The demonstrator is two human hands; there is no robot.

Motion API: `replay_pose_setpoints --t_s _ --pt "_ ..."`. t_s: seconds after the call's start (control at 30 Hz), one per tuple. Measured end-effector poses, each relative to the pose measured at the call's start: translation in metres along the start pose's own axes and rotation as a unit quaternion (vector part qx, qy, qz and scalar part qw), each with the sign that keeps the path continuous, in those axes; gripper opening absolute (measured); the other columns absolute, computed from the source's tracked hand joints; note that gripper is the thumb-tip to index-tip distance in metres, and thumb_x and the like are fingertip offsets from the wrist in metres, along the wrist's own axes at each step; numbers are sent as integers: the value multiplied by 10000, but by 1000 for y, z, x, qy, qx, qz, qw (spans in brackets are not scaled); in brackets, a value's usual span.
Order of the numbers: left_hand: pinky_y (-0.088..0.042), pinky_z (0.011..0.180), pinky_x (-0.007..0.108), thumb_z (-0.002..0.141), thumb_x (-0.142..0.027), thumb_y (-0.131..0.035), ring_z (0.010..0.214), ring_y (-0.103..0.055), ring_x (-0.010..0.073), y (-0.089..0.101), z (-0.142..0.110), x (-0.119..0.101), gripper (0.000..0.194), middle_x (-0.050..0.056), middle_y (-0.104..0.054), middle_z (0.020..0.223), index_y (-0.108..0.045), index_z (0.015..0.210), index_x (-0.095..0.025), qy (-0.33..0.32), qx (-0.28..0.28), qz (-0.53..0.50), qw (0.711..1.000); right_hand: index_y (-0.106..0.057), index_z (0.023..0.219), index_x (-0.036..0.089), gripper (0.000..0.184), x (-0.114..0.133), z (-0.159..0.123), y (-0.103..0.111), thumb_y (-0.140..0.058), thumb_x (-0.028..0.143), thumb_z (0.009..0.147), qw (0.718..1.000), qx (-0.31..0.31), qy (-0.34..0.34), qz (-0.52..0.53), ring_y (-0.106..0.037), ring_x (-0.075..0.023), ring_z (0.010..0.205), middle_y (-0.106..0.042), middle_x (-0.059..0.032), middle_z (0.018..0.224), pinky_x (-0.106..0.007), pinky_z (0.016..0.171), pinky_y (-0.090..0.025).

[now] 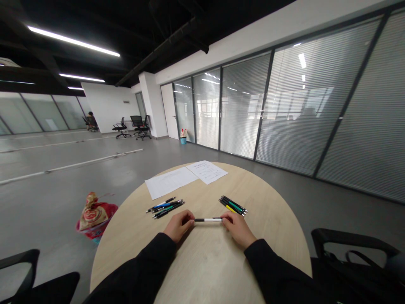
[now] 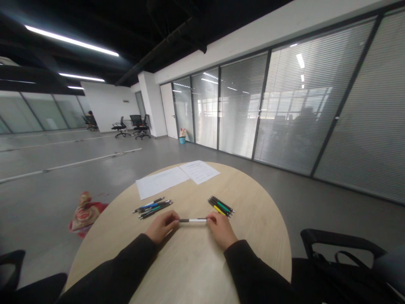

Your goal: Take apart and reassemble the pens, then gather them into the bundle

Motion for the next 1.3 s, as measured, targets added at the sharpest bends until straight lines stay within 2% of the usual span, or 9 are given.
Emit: replay_pose_setpoints --t_s 0.33,0.7,1.0,1.3 --pt "-332 568 241 785 -300 -572 604 -465 137 -4 -1 -2 151 -15 -576 673 -621 836 -166 -15 19 8 1000 -693 848 172 195 0 -1 0 -521 263 825 1000 -1 1 -5 -578 -164 682 -651 -18 711 -256 640 -411" --pt "-367 637 266 853 -314 -520 680 -520 165 -4 -3 -5 170 18 -621 741 -610 815 -175 -50 32 64 996 -669 825 171 189 0 -1 0 -510 270 854 1000 14 12 -12 -563 -158 691 -640 -14 718 -245 634 -391" --pt "-385 670 288 901 -354 -455 726 -549 192 -11 -5 -9 212 40 -623 784 -565 815 -194 -73 74 106 989 -647 813 173 179 2 -2 3 -493 253 858 1000 11 12 -6 -539 -153 657 -612 -2 685 -243 615 -379" --pt "-417 727 315 944 -351 -357 782 -547 212 -22 -8 -9 257 60 -612 848 -553 867 -203 -78 83 128 985 -616 803 175 163 -2 -1 1 -483 254 853 1000 15 6 19 -517 -134 572 -543 29 597 -233 569 -367"
Point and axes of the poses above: each hand's wrist, its own z-axis towards the middle knuckle, its own y-axis out of the back of the hand, x = y × z, the point moved 6 cm from there along z, towards the middle knuckle
